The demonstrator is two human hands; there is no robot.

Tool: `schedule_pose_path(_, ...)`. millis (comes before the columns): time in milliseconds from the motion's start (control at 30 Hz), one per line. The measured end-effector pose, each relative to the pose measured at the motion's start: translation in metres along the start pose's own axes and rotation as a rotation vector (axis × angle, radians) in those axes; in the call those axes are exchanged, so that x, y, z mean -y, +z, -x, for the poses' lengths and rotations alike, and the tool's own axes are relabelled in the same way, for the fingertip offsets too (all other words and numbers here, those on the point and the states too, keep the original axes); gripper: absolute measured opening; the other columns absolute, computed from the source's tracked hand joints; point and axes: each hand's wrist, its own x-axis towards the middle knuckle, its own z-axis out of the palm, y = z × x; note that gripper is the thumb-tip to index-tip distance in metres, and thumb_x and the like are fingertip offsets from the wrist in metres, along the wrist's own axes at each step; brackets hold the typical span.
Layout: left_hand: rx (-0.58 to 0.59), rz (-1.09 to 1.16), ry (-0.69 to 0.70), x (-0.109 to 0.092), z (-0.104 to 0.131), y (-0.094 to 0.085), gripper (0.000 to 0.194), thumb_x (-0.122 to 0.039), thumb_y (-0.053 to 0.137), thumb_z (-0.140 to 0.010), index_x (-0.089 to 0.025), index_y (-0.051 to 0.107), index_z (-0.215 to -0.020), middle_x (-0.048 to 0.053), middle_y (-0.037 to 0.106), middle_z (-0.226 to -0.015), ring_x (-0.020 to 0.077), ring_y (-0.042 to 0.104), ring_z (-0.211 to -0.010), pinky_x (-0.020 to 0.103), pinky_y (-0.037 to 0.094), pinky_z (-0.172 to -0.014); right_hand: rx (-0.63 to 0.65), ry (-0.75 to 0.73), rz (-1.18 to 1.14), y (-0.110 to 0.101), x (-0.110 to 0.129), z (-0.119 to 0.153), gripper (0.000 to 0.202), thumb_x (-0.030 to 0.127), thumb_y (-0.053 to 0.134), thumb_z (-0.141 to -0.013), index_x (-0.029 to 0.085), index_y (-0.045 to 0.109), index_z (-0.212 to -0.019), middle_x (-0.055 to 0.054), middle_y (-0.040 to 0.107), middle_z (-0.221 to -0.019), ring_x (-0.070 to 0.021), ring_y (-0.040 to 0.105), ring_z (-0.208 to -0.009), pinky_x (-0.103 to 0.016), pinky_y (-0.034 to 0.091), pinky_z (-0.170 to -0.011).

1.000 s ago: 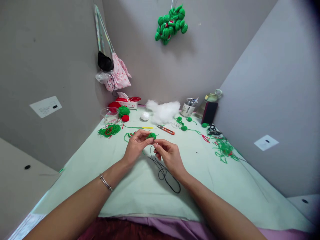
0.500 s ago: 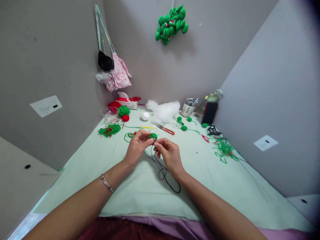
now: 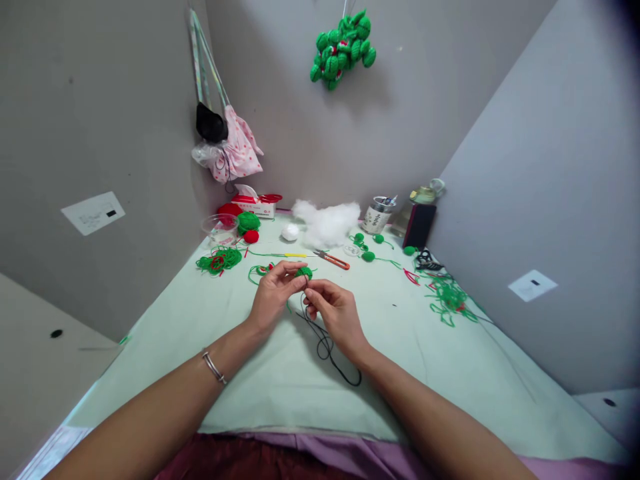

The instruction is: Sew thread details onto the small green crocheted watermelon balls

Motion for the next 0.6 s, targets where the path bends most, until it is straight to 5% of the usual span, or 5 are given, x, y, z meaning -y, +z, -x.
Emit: schedule_pose_path(600,0.017,-0.110,0.069,-0.0001,-0.0006,0.0001,0.021,-0.027,0.074,-0.076,-0.019,0.066,-0.093,0.001,0.065,-0.092,0.0141,0.062,-0.084,0.028,0.049,-0.081,-0.063,-0.046,0.021,-0.0069,-0.0039,-0.0066,0.023,0.037,0.070,-0.079,0.015,0.064,-0.076,0.001,0.059,-0.063,-0.0104,0.051,-0.052,-0.024,0.044,-0.049)
